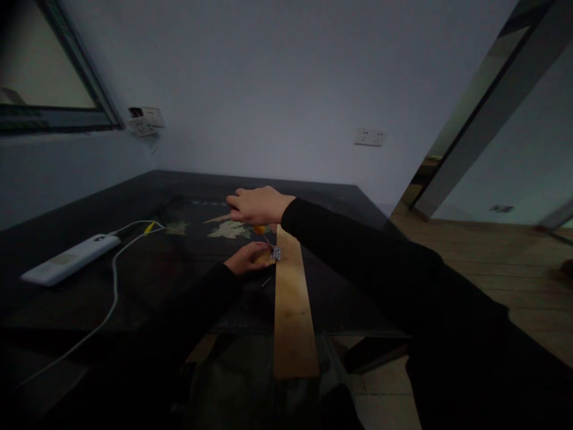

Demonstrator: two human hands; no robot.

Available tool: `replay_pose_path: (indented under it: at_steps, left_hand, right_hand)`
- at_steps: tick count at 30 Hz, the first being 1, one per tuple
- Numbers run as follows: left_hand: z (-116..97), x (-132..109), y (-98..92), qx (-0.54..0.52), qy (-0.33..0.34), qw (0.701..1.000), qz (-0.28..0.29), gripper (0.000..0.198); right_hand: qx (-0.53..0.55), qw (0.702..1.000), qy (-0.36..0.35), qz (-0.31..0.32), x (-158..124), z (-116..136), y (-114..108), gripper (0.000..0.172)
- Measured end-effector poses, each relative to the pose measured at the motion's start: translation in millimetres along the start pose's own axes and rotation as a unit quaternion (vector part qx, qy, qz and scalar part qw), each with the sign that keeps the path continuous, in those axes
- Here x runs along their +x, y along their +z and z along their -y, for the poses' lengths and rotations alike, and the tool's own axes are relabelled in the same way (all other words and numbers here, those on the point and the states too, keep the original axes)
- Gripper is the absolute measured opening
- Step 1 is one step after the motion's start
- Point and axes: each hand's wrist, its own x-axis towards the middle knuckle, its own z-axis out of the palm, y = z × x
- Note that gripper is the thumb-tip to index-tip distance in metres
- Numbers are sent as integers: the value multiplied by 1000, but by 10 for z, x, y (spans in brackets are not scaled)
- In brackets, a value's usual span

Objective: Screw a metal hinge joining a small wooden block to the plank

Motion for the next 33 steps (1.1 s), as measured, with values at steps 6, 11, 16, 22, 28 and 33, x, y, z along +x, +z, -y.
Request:
replay_pose_path:
  at_steps: [6, 11, 16, 22, 28, 33]
  left_hand:
    - [3, -5, 5, -3, 6, 1000, -2, 49]
    - [-23, -8, -10, 0, 3, 1000, 0, 49]
    - [0, -10, -10, -1, 5, 1000, 3, 50]
    - [61, -3, 22, -3, 6, 1000, -2, 51]
    - [53, 4, 29, -8, 5, 1000, -11, 52]
    - [67, 4, 28, -3, 4, 1000, -5, 51]
  right_hand:
    - [16, 999, -19, 20, 32, -21, -65, 26]
    - [-58, 998, 34, -17, 24, -18, -30, 40]
    - [5, 999, 25, 25, 39, -25, -65, 37]
    - [17, 1000, -8, 23, 33, 8, -69, 27]
    - [-55, 998, 29, -20, -2, 57, -28, 42]
    - [29, 998, 24, 49, -8, 38, -112, 35]
